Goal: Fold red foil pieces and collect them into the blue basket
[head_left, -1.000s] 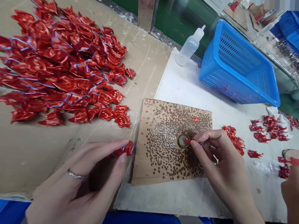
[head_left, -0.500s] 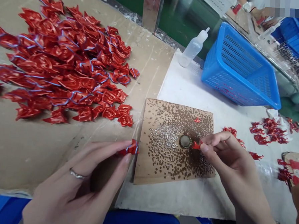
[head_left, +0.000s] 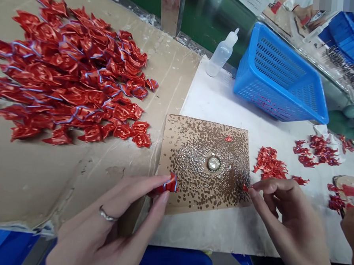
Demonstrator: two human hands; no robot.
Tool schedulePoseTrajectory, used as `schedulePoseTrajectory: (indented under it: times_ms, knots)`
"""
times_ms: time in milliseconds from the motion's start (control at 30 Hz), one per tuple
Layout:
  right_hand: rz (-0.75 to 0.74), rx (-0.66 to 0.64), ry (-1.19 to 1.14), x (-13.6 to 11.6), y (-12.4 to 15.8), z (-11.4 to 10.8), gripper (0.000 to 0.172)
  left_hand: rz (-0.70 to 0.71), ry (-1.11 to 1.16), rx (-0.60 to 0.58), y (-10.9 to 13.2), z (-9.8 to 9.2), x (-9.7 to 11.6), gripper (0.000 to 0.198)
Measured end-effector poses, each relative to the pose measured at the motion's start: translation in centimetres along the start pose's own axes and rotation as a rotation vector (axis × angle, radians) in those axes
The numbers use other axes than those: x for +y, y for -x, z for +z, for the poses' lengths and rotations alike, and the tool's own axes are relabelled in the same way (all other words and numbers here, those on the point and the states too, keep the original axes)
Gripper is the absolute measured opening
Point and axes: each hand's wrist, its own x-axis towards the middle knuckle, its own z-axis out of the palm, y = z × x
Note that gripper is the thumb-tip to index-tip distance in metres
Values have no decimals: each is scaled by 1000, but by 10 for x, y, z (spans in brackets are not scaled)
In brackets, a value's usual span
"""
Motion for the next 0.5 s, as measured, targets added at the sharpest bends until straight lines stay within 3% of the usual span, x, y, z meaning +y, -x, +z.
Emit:
schedulePoseTrajectory:
  times_ms: [267, 500]
  knots:
    - [-10, -51, 24, 12, 15, -1, 11, 109, 46, -55, 1, 13, 9, 26]
    - [102, 72, -365, -26, 11, 4, 18, 179, 95, -74, 5, 34, 23, 30]
